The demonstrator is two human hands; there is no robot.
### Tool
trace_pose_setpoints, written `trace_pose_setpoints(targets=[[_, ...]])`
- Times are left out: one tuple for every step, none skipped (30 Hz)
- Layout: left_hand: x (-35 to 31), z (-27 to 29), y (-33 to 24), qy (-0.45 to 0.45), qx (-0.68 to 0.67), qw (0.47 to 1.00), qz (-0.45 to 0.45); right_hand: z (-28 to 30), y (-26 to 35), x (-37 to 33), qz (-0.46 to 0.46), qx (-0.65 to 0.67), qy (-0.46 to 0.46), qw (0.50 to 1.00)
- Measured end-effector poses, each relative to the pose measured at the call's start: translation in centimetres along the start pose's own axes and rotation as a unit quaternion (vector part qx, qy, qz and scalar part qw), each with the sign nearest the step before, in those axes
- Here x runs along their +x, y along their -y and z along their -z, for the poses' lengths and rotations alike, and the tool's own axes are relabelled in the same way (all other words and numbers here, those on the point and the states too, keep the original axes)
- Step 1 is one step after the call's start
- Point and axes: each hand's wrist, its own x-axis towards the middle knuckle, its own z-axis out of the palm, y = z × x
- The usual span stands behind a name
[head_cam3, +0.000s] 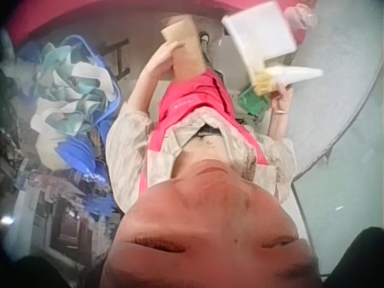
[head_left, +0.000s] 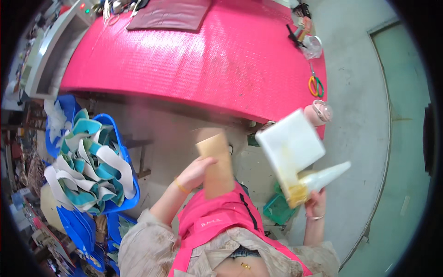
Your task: The person repeatedly picks up white shoe sole components from a blue basket and applies a yellow adhesive to their edges using a brush. The person works at a pink table in a workshop environment, handling the items one by one and placing them back into the basket after application.
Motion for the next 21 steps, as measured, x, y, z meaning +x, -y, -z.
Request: trace_pose_setpoints(targets=[[0.7,-2.6,-1.3,0.048,0.001,0.999,-0.004,-0.7,1.9,0.9,0.029,0.011,0.006,0.999],[1.5,-5.6,-3.2,0.103,0.026,0.994,0.023,0.1,2.7,2.1,0.07,0.023,-0.009,0.997],[3.6,-7.6,-3.9,0.154,0.012,0.988,-0.001,0.1,4.3,3.0,0.11,0.024,-0.027,0.993],[4.9,-10.0,-5.9,0.189,0.012,0.982,0.009,-0.4,5.9,4.5,0.139,0.031,-0.033,0.989],[6.8,-11.6,-7.9,0.208,0.025,0.977,0.026,-0.8,7.5,5.9,0.167,0.04,-0.038,0.985],[8.6,-13.2,-9.8,0.232,0.037,0.971,0.049,-1.1,9.2,6.5,0.182,0.038,-0.037,0.982],[11.0,-14.2,-10.9,0.243,0.017,0.969,0.046,-1.3,10.8,7.8,0.201,0.04,-0.028,0.978],[14.2,-14.5,-11.7,0.236,0.012,0.97,0.055,-1.8,12.2,9.0,0.217,0.041,-0.019,0.975],[17.6,-14.3,-12.3,0.227,0.009,0.972,0.067,-2.1,13.1,10.2,0.224,0.04,-0.005,0.974],[19.8,-13.8,-12.8,0.19,0.03,0.979,0.062,-2.5,13.9,11.4,0.228,0.036,0.009,0.973],[21.9,-13.2,-13.4,0.153,0.052,0.985,0.054,-2.4,14.5,12.9,0.234,0.033,0.024,0.971],[24.4,-12.4,-13.5,0.121,0.07,0.989,0.051,-2.3,14.7,14.2,0.234,0.035,0.016,0.972],[27.7,-10.0,-13.3,0.084,0.122,0.988,0.034,-2.1,14.4,15.8,0.23,0.039,0.01,0.972],[31.1,-7.2,-12.9,0.067,0.136,0.987,0.046,-2.3,14.2,17.3,0.225,0.037,0.006,0.974],[31.0,-7.0,-13.7,0.053,0.18,0.981,0.058,-2.0,13.5,18.3,0.21,0.041,-0.01,0.977],[31.0,-6.4,-14.6,0.055,0.153,0.985,0.062,-2.2,12.8,19.5,0.2,0.051,-0.021,0.978],[31.1,-6.2,-15.1,0.07,0.163,0.983,0.045,-2.5,12.0,20.8,0.189,0.061,-0.03,0.98],[31.0,-5.9,-15.7,0.082,0.172,0.981,0.029,-2.9,11.1,22.1,0.174,0.059,-0.033,0.982],[30.9,-5.5,-16.4,0.094,0.183,0.979,0.008,-3.4,10.1,23.6,0.162,0.06,-0.031,0.984],[32.0,-4.3,-16.4,0.096,0.215,0.972,-0.014,-3.9,9.1,25.1,0.149,0.061,-0.029,0.986],[32.0,-4.4,-16.5,0.068,0.27,0.96,-0.025,-4.2,8.5,26.2,0.128,0.058,-0.027,0.99]])
